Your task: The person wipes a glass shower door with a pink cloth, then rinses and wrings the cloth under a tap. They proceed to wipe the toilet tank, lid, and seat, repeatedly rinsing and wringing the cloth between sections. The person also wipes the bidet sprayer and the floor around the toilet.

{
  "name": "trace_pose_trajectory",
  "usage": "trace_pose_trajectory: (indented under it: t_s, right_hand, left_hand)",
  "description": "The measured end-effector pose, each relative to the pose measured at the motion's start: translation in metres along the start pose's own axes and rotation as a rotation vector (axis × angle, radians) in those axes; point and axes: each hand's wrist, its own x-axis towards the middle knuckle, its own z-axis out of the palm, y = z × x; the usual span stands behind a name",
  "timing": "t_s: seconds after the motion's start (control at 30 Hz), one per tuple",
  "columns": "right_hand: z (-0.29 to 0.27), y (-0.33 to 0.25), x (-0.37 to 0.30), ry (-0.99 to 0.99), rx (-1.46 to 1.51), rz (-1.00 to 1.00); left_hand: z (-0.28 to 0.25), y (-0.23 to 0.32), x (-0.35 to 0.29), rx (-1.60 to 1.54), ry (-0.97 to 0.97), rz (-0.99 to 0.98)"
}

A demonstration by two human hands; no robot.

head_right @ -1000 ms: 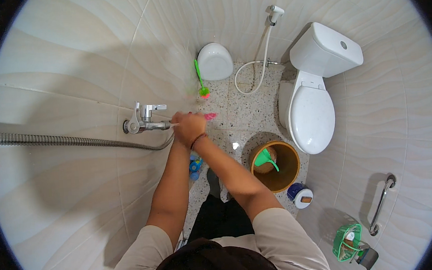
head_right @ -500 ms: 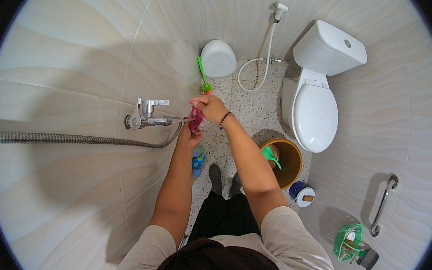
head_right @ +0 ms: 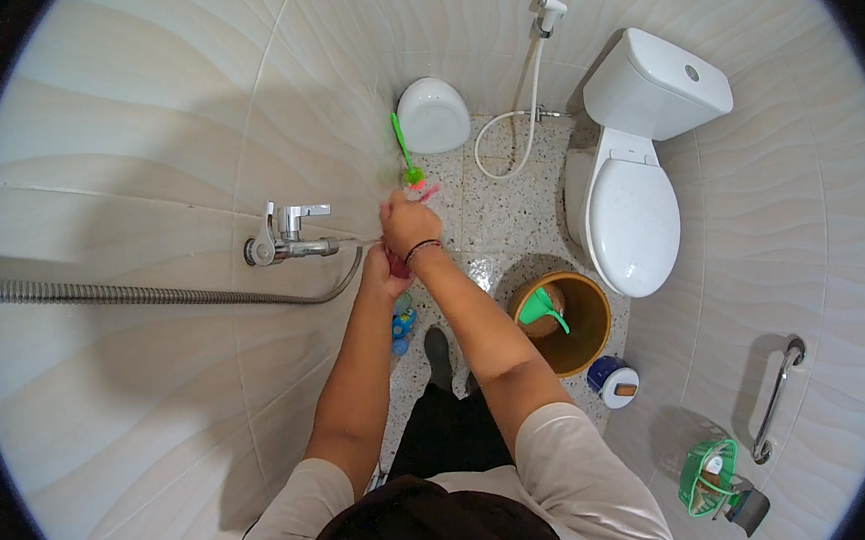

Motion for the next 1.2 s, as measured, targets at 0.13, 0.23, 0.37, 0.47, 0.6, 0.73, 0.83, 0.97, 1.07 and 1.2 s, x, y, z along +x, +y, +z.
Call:
trace_pose_trajectory:
  t_s: [0.13,0.23,0.37,0.47,0.6,0.73,0.83,0.97,1.07,1.2]
  right_hand:
    - [0.025,-0.047,-0.042,-0.097,-0.13,-0.317]
    - [0.009,-0.022,-0.023,-0.049,-0.142,-0.215]
    - [-0.003,-0.001,0.01,0.026,0.117,-0.015]
    - [-0.011,-0.006,-0.018,-0.051,0.417,-0.068]
    - [-0.019,-0.025,-0.071,-0.18,0.435,-0.217]
    - [-0.005,-0.029,-0.093,-0.072,0.322,-0.436]
    - [0.0,-0.008,-0.083,0.011,0.483,-0.279]
    - [0.04,0.052,-0.032,-0.021,0.942,0.506]
    - [0.032,0.049,-0.01,-0.626,1.541,0.718]
    - [0.019,0.045,0.004,-0.374,1.426,0.378]
  left_hand:
    - [-0.035,0.023,0.005,-0.155,-0.206,0.061]
    - [0.007,0.019,-0.016,-0.003,0.017,-0.003]
    - [-0.011,0.023,0.005,0.13,0.18,-0.019]
    - [-0.033,0.036,0.01,0.108,0.023,-0.129]
    - [-0.035,0.026,0.012,-0.003,-0.137,-0.038]
    - [-0.032,0.027,0.012,-0.196,0.023,-0.056]
    - [-0.045,0.034,-0.001,-0.054,-0.073,0.004]
    - [-0.024,0.023,-0.018,0.086,-0.168,0.111]
    - [-0.014,0.027,-0.029,0.156,-0.169,0.094]
    - [-0.022,0.031,-0.022,0.181,-0.042,0.11]
